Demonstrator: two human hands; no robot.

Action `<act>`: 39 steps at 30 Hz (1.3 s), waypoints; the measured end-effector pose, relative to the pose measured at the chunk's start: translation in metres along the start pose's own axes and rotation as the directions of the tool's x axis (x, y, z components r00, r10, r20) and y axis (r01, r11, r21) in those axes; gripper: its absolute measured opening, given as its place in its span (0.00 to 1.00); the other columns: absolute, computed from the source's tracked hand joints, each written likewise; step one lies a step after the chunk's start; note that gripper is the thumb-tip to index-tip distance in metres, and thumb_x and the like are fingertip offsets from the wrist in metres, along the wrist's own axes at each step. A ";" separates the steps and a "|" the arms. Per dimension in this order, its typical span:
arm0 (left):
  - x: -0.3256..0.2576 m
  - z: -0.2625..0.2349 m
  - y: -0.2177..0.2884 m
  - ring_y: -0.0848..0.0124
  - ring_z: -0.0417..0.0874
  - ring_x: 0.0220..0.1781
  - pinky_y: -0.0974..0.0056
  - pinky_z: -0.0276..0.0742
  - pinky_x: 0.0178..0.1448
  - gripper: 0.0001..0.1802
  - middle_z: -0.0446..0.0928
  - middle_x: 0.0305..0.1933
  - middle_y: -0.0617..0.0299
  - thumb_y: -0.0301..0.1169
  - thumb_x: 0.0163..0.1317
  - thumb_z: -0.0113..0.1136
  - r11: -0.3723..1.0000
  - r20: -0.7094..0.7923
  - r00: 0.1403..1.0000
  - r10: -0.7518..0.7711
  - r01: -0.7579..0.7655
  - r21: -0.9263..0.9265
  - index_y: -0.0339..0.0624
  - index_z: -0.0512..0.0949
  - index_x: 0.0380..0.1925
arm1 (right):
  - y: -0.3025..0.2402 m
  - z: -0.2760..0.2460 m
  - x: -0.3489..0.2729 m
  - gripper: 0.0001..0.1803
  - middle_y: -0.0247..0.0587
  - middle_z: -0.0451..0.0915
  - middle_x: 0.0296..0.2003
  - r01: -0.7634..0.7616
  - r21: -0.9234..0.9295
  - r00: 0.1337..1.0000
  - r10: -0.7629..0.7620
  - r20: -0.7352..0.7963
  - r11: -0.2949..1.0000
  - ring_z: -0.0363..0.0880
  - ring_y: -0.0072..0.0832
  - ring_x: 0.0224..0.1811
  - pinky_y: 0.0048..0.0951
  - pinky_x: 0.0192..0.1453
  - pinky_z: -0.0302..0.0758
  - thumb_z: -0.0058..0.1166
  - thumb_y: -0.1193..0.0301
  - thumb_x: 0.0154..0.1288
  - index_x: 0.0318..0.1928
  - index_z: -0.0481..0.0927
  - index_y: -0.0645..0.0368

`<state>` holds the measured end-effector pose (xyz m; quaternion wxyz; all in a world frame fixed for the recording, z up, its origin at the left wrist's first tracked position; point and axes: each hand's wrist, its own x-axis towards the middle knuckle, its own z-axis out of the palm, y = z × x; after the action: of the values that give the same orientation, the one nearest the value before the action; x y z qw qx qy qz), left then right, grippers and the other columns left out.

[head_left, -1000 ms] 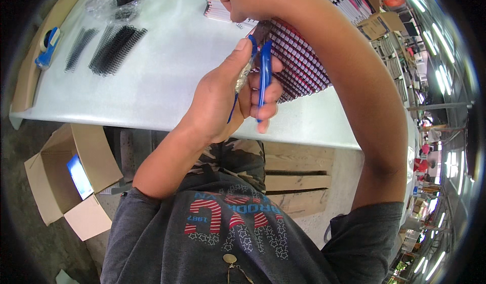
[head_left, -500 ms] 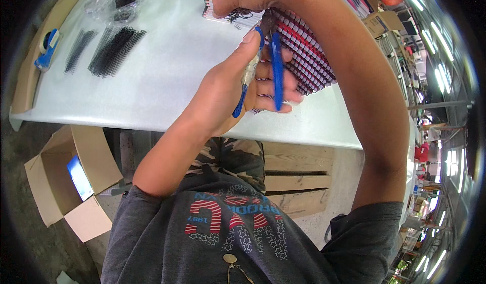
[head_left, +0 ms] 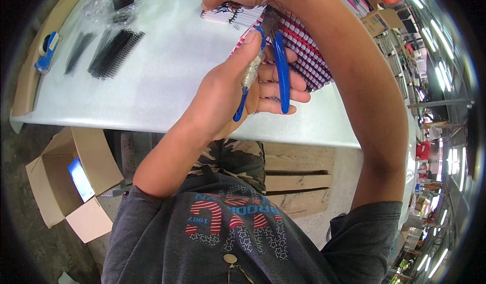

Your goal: The person trims the ends of wire spirals on a stack of notebooks using pliers and then manually inserts a wire spiral into the spine of a new notebook.

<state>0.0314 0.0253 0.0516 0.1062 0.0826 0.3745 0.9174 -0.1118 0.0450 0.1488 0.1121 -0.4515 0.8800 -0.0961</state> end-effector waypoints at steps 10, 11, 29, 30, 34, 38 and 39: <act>-0.005 -0.020 0.002 0.64 0.76 0.27 0.58 0.77 0.31 0.33 0.73 0.30 0.55 0.57 0.69 0.31 0.984 0.096 0.995 0.011 0.007 -0.181 0.38 0.68 0.50 | -0.006 -0.001 0.000 0.11 0.38 0.82 0.22 0.018 0.187 0.999 -0.011 -0.035 0.982 0.77 0.25 0.24 0.27 0.32 0.74 0.63 0.64 0.46 0.27 0.84 0.59; -0.006 -0.015 0.000 0.63 0.78 0.30 0.58 0.78 0.32 0.34 0.74 0.31 0.53 0.58 0.68 0.31 0.994 0.073 0.997 0.005 0.003 -0.114 0.37 0.67 0.51 | -0.004 -0.002 -0.003 0.10 0.37 0.81 0.22 -0.001 0.219 0.998 0.013 -0.055 0.976 0.77 0.24 0.24 0.26 0.31 0.74 0.63 0.65 0.46 0.26 0.84 0.59; -0.046 -0.195 -0.031 0.56 0.61 0.66 0.51 0.52 0.68 0.28 0.65 0.61 0.48 0.46 0.68 0.46 0.173 -0.245 0.594 0.766 0.176 0.969 0.37 0.65 0.60 | -0.038 0.197 -0.030 0.14 0.29 0.76 0.30 0.251 0.967 0.909 0.352 -0.225 -0.030 0.69 0.13 0.25 0.15 0.27 0.67 0.63 0.71 0.57 0.42 0.77 0.61; -0.043 -0.185 -0.037 0.58 0.64 0.64 0.55 0.55 0.67 0.32 0.66 0.61 0.51 0.52 0.69 0.38 0.684 -0.493 0.619 0.611 -0.100 0.723 0.37 0.65 0.60 | -0.040 0.213 -0.023 0.14 0.31 0.76 0.32 0.313 0.950 0.842 0.461 -0.281 0.009 0.71 0.15 0.27 0.16 0.30 0.69 0.63 0.72 0.57 0.43 0.76 0.62; -0.038 -0.160 -0.049 0.62 0.73 0.54 0.57 0.69 0.59 0.34 0.73 0.52 0.55 0.58 0.67 0.36 0.864 -0.601 0.785 0.149 -0.399 -0.307 0.40 0.67 0.57 | -0.045 0.258 -0.012 0.13 0.40 0.77 0.32 0.452 0.685 0.604 0.370 -0.706 0.571 0.75 0.33 0.39 0.31 0.46 0.71 0.62 0.77 0.50 0.38 0.77 0.58; -0.043 -0.193 -0.075 0.59 0.74 0.55 0.56 0.69 0.61 0.23 0.75 0.49 0.50 0.46 0.69 0.41 0.690 -0.470 0.877 0.097 -0.400 -0.604 0.37 0.72 0.47 | -0.039 0.266 -0.016 0.14 0.41 0.81 0.37 0.468 0.535 0.633 0.156 -0.759 0.703 0.74 0.40 0.46 0.39 0.54 0.66 0.57 0.66 0.54 0.42 0.80 0.56; -0.041 -0.190 -0.070 0.57 0.74 0.54 0.54 0.70 0.60 0.21 0.75 0.49 0.48 0.43 0.68 0.41 0.556 -0.346 0.932 0.108 -0.345 -0.756 0.37 0.74 0.45 | -0.034 0.265 -0.019 0.18 0.40 0.81 0.43 0.447 0.482 0.674 0.070 -0.735 0.754 0.70 0.42 0.53 0.44 0.61 0.58 0.53 0.60 0.57 0.45 0.80 0.56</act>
<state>0.0366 -0.0636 -0.1348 -0.0382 -0.0472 -0.0858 0.9945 0.0008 0.0234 -0.0938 -0.1062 -0.4074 0.7115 -0.5626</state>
